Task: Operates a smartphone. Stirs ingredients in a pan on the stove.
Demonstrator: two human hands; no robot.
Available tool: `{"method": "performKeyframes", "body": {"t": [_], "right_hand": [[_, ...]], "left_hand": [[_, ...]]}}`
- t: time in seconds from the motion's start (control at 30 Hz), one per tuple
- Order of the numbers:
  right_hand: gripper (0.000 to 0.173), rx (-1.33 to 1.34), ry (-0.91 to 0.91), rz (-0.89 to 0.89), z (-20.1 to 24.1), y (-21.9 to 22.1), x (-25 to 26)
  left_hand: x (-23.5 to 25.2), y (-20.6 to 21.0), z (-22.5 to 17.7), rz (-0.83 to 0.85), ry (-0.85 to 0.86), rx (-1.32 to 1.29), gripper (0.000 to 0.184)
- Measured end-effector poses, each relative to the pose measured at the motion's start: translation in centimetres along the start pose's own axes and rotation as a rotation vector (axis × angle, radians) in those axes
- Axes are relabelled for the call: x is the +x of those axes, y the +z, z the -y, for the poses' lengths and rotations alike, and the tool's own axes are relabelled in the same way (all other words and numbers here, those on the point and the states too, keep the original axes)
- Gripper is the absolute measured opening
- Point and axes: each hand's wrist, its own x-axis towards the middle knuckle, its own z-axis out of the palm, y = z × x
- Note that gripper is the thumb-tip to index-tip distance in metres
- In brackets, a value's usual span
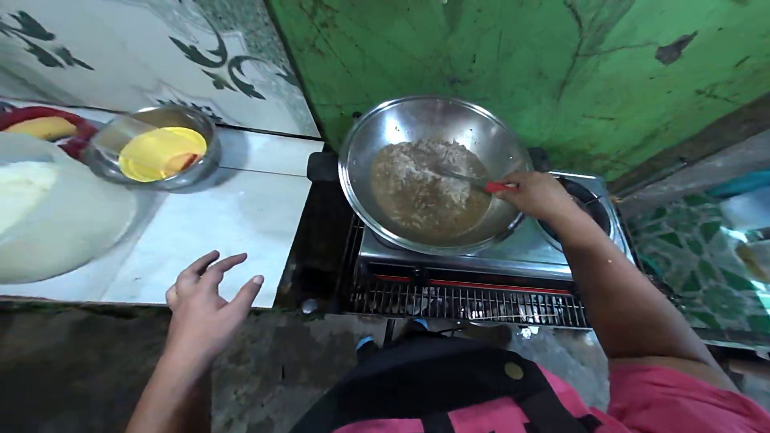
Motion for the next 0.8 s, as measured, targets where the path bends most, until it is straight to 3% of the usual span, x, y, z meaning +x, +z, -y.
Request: {"method": "performKeyframes", "body": {"t": [0.2,0.3,0.63,0.8], "right_hand": [[0.032,-0.019,-0.089,0.004,0.0,0.9,-3.7],[0.028,0.01,-0.191,-0.101,-1.6,1.1,-6.2],[0.027,-0.1,-0.216,-0.349,-4.5,-2.2,-16.2],[0.025,-0.15,-0.243,-0.37,-5.1,-1.5,-17.1]], "left_hand": [[0.7,1.0,-1.6,0.019,0.044,-0.033,0.054],[1.6,1.9,-2.4,0.055,0.097,-0.046,0.054],[3.9,4.2,-4.2,0.138,0.159,-0.069,0.05],[3.8,4.2,-4.0,0.143,0.158,-0.067,0.049]]}}
